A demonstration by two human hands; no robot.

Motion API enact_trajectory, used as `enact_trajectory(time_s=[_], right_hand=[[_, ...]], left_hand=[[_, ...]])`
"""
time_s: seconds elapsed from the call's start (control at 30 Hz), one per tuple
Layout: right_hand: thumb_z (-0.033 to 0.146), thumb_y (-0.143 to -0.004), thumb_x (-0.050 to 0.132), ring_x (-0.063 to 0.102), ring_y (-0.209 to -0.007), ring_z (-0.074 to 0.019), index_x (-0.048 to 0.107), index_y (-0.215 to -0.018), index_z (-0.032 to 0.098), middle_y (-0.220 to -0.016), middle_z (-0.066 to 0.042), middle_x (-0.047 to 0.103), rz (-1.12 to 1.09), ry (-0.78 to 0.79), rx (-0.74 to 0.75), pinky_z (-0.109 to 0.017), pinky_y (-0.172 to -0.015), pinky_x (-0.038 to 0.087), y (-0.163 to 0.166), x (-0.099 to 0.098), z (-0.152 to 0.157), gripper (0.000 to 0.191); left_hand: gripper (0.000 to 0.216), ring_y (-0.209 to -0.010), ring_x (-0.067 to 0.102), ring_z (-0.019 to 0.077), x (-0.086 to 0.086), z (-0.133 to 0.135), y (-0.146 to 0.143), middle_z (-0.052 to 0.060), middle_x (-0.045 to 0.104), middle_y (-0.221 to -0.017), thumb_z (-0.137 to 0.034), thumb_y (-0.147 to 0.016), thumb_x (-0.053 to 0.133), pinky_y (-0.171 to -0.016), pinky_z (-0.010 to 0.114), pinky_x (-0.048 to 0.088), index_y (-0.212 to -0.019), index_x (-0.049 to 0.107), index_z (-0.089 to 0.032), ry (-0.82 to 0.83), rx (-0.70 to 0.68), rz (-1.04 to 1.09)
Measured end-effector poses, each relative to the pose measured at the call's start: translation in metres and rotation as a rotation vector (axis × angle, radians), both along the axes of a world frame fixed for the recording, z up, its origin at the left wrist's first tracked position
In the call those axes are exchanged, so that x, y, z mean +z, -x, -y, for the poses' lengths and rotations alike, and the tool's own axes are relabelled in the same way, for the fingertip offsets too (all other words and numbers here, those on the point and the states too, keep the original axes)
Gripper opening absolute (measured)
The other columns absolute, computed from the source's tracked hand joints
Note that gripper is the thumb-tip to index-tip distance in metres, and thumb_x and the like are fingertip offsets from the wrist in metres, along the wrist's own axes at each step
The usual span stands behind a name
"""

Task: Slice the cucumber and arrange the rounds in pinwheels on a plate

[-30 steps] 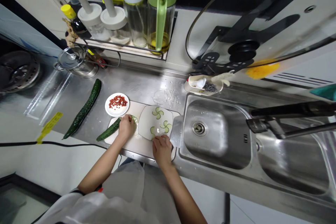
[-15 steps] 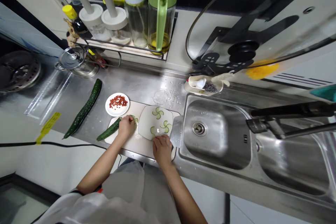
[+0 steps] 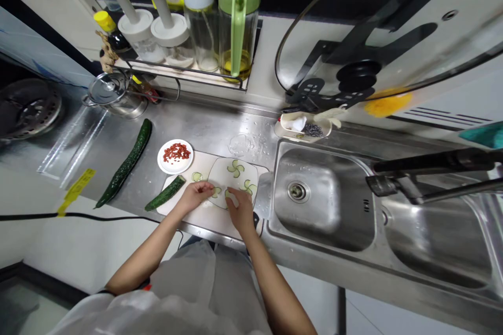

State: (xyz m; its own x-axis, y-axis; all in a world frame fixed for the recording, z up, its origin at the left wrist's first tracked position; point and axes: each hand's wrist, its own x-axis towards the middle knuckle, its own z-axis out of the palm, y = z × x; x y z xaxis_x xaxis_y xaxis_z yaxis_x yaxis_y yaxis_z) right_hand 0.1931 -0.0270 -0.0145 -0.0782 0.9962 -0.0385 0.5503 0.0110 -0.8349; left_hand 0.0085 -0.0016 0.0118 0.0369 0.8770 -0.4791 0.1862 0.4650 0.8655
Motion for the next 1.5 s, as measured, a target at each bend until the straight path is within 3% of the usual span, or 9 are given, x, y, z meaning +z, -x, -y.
enact_trajectory(time_s=[0.2, 0.4, 0.53, 0.7, 0.87, 1.1, 1.2, 1.33, 1.5], right_hand=[[0.037, -0.079, 0.053, 0.059, -0.079, -0.0179, 0.068, -0.087, 0.021, -0.085, -0.005, 0.068, -0.188, 0.262, -0.004, -0.027, -0.060, 0.042, 0.003, 0.011, -0.015, 0.023], [0.035, -0.078, 0.053, 0.057, -0.072, -0.0157, 0.067, -0.080, 0.020, -0.078, -0.003, 0.067, -0.216, 0.285, 0.008, -0.025, -0.057, 0.039, -0.003, 0.020, -0.018, 0.021], [0.035, -0.078, 0.052, 0.057, -0.074, -0.0157, 0.066, -0.081, 0.020, -0.080, -0.003, 0.066, -0.195, 0.264, 0.084, -0.025, -0.060, 0.040, -0.007, 0.025, -0.020, 0.020], [0.035, -0.080, 0.051, 0.057, -0.076, -0.0155, 0.066, -0.082, 0.021, -0.079, -0.002, 0.066, -0.163, 0.264, 0.159, -0.025, -0.061, 0.040, -0.014, 0.028, -0.023, 0.021], [0.033, -0.079, 0.050, 0.056, -0.070, -0.0138, 0.065, -0.077, 0.020, -0.074, 0.000, 0.064, -0.155, 0.342, 0.204, -0.024, -0.059, 0.039, -0.020, 0.024, -0.029, 0.020], [0.031, -0.074, 0.053, 0.054, -0.063, -0.0131, 0.063, -0.073, 0.020, -0.066, 0.001, 0.062, -0.069, 0.378, 0.217, -0.024, -0.060, 0.039, -0.022, 0.014, -0.038, 0.015], [0.028, -0.072, 0.056, 0.052, -0.060, -0.0124, 0.059, -0.074, 0.021, -0.064, 0.003, 0.060, 0.037, 0.343, 0.205, -0.023, -0.057, 0.036, -0.021, 0.011, -0.041, 0.009], [0.021, -0.073, 0.056, 0.052, -0.064, -0.0129, 0.059, -0.070, 0.022, -0.065, 0.001, 0.061, 0.271, 0.259, 0.293, -0.024, -0.059, 0.032, -0.018, 0.012, -0.044, 0.005], [0.017, -0.077, 0.052, 0.052, -0.081, -0.0183, 0.063, -0.076, 0.024, -0.075, -0.002, 0.065, 0.535, 0.208, 0.368, -0.027, -0.064, 0.028, -0.013, 0.017, -0.044, 0.013]], left_hand=[[0.031, -0.055, 0.046, 0.0085, 0.005, 0.001, -0.016, 0.001, 0.062, -0.064, -0.042, -0.061, 0.070, -0.053, 0.021, 0.034, -0.074, 0.068, -0.014, 0.126, -0.047, 0.157], [0.045, -0.041, 0.035, 0.0036, -0.006, 0.003, -0.022, -0.005, 0.047, -0.049, -0.058, -0.063, 0.065, -0.043, 0.019, 0.022, -0.067, 0.058, -0.014, 0.339, 0.031, 0.289], [0.050, -0.045, 0.044, 0.0043, -0.009, 0.002, -0.025, -0.001, 0.058, -0.061, -0.058, -0.060, 0.069, -0.046, 0.018, 0.027, -0.080, 0.060, -0.014, 0.514, 0.090, 0.439], [0.046, -0.056, 0.053, 0.0066, -0.008, -0.002, -0.028, 0.002, 0.061, -0.068, -0.040, -0.051, 0.080, -0.054, 0.019, 0.035, -0.084, 0.063, -0.012, 0.500, 0.148, 0.515], [0.050, -0.059, 0.053, 0.0065, -0.010, -0.004, -0.030, 0.000, 0.062, -0.069, -0.027, -0.053, 0.078, -0.058, 0.019, 0.035, -0.100, 0.064, -0.016, 0.399, 0.196, 0.497], [0.022, -0.062, 0.053, 0.0100, -0.011, 0.006, -0.030, 0.000, 0.062, -0.068, -0.029, -0.063, 0.069, -0.059, 0.021, 0.037, -0.079, 0.063, -0.015, 0.099, 0.075, 0.210], [0.016, -0.058, 0.050, 0.0099, -0.012, 0.015, -0.028, -0.002, 0.057, -0.063, -0.029, -0.071, 0.062, -0.057, 0.022, 0.037, -0.081, 0.063, -0.017, -0.036, -0.015, -0.079], [0.014, -0.069, 0.053, 0.0133, -0.013, 0.025, -0.029, 0.001, 0.059, -0.070, -0.021, -0.077, 0.054, -0.066, 0.024, 0.039, -0.088, 0.063, -0.019, -0.233, -0.155, -0.399], [0.016, -0.077, 0.053, 0.0174, -0.013, 0.029, -0.037, 0.004, 0.060, -0.072, -0.016, -0.077, 0.052, -0.072, 0.027, 0.040, -0.089, 0.063, -0.018, -0.322, -0.255, -0.615]])
